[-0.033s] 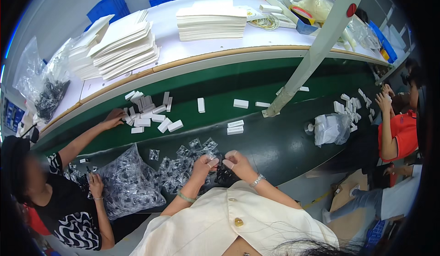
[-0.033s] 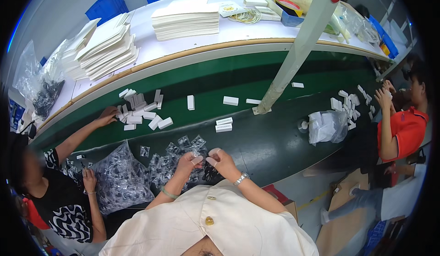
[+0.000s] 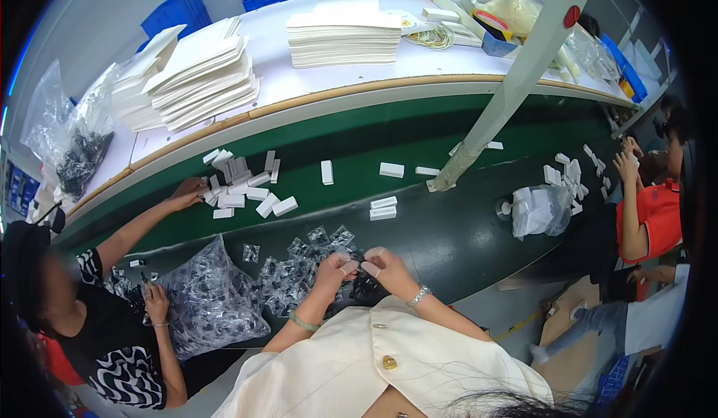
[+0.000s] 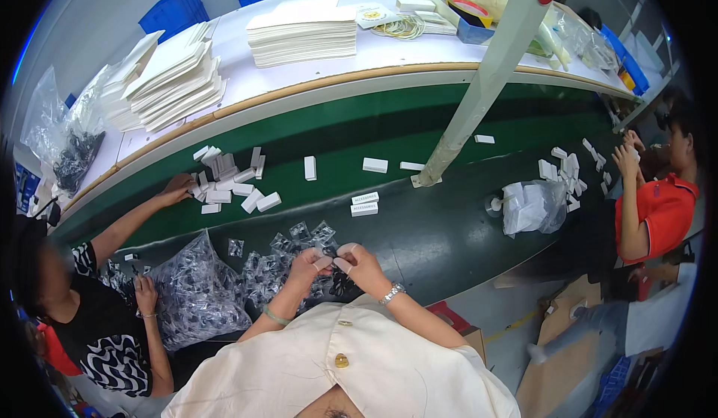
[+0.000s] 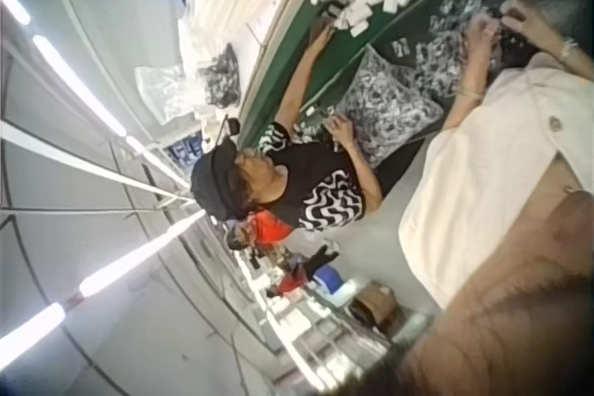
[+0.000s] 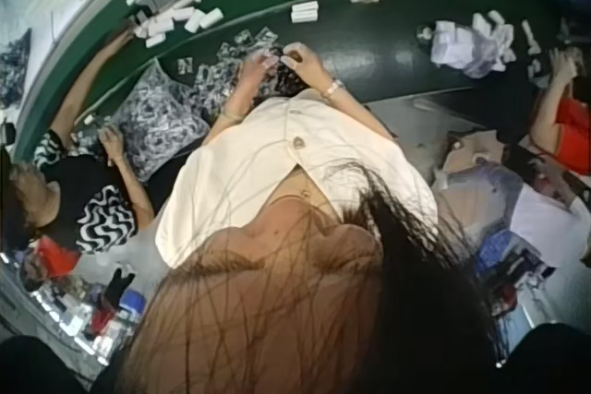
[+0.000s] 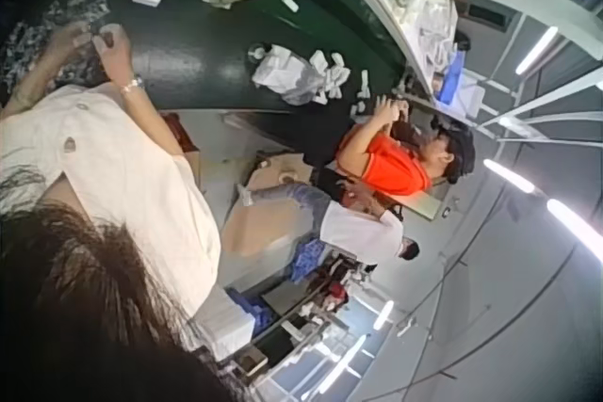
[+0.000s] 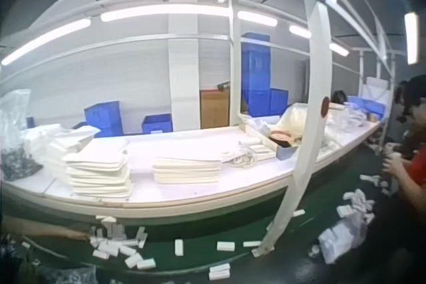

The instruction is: The person handles and unfolds a paper manual, empties packets of cables and accessories onto the conveyor table, and packs the items into small boxes.

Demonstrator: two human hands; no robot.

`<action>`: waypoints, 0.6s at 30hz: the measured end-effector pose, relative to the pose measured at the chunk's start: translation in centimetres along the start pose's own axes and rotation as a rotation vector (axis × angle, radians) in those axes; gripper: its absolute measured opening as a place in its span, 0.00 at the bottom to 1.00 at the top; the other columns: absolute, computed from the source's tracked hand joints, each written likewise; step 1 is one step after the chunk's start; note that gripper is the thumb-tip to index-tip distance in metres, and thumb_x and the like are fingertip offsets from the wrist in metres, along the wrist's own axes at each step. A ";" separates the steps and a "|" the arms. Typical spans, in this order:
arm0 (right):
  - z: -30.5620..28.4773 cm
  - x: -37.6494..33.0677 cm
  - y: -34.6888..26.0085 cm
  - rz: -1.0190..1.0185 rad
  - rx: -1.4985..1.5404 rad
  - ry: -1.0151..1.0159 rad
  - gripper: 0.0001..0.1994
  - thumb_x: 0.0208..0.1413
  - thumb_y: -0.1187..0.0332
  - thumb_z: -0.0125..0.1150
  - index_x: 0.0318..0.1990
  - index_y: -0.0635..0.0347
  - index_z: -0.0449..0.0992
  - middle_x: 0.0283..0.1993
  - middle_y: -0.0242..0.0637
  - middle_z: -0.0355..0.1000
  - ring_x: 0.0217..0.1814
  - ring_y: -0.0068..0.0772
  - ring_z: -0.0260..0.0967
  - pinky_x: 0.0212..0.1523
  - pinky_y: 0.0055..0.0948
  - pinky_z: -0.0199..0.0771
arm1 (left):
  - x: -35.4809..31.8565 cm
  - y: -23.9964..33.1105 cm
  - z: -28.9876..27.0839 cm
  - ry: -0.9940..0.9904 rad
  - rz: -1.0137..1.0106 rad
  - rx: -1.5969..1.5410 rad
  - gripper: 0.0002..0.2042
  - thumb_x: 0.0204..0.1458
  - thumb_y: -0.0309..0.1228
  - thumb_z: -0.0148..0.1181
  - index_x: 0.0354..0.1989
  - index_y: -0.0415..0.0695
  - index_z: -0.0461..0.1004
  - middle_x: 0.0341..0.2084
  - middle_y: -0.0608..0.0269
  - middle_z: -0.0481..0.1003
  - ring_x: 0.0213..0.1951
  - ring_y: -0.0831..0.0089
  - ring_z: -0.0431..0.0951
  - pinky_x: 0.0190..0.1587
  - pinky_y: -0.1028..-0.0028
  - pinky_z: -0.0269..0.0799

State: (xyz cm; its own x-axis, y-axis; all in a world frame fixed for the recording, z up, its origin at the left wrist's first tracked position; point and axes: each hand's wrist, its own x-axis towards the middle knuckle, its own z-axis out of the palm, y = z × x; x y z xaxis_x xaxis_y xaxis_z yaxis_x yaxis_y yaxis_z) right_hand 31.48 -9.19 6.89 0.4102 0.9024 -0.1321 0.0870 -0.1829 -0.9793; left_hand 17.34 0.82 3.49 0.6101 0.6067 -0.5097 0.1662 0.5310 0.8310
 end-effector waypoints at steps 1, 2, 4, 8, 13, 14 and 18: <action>-0.2 0.0 -0.2 -0.001 -0.003 0.006 0.07 0.46 0.73 0.61 0.34 0.61 0.71 0.32 0.35 0.69 0.33 0.30 0.68 0.34 0.24 0.68 | -0.4 0.7 0.8 -0.057 0.029 0.028 0.06 0.49 0.27 0.58 0.34 0.40 0.71 0.28 0.64 0.74 0.30 0.77 0.74 0.33 0.78 0.73; -0.4 0.1 -0.3 -0.126 -0.109 0.009 0.07 0.47 0.73 0.60 0.34 0.61 0.71 0.32 0.35 0.68 0.33 0.31 0.68 0.34 0.25 0.68 | -1.0 1.6 1.4 -0.113 0.039 -0.021 0.06 0.50 0.26 0.57 0.35 0.39 0.70 0.28 0.64 0.73 0.31 0.76 0.74 0.34 0.78 0.72; -0.8 0.3 -0.6 -0.252 -0.216 0.014 0.06 0.47 0.73 0.60 0.34 0.60 0.72 0.33 0.36 0.68 0.34 0.31 0.67 0.34 0.25 0.68 | -1.5 2.2 1.6 -0.155 0.035 -0.026 0.06 0.50 0.26 0.56 0.35 0.39 0.70 0.28 0.63 0.73 0.31 0.76 0.74 0.34 0.78 0.72; -1.5 0.2 -0.9 -0.320 -0.322 -0.012 0.08 0.46 0.73 0.60 0.35 0.60 0.72 0.34 0.38 0.67 0.36 0.37 0.68 0.36 0.29 0.69 | -1.9 2.9 1.5 -0.227 0.027 0.074 0.06 0.52 0.28 0.54 0.35 0.39 0.69 0.28 0.63 0.72 0.32 0.76 0.73 0.35 0.78 0.72; -1.3 0.1 -1.8 -0.156 -0.129 -0.029 0.10 0.48 0.73 0.59 0.40 0.61 0.72 0.35 0.36 0.67 0.39 0.29 0.68 0.39 0.25 0.69 | -1.8 2.6 1.1 -0.242 -0.023 0.008 0.06 0.53 0.29 0.52 0.36 0.39 0.68 0.28 0.63 0.71 0.31 0.77 0.73 0.34 0.79 0.71; -1.7 0.2 -1.9 0.090 0.084 -0.123 0.12 0.48 0.72 0.59 0.41 0.62 0.71 0.37 0.37 0.67 0.40 0.28 0.68 0.41 0.24 0.69 | -1.8 2.6 1.1 -0.249 -0.018 -0.014 0.06 0.54 0.29 0.52 0.35 0.39 0.69 0.27 0.63 0.71 0.30 0.77 0.73 0.34 0.79 0.71; -1.9 0.3 -0.5 -0.010 0.007 -0.190 0.14 0.49 0.71 0.58 0.45 0.62 0.69 0.42 0.41 0.66 0.42 0.33 0.68 0.42 0.26 0.69 | -1.8 2.9 1.6 -0.248 -0.060 -0.037 0.05 0.52 0.27 0.52 0.34 0.40 0.69 0.25 0.64 0.71 0.27 0.77 0.73 0.30 0.78 0.71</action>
State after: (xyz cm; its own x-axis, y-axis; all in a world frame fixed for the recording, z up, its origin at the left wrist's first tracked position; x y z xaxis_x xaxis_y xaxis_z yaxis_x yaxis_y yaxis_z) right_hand 33.27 -9.55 7.67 0.2307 0.9616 -0.1488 0.0834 -0.1719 -0.9816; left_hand 17.94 0.33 7.16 0.7720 0.4124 -0.4837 0.1821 0.5856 0.7899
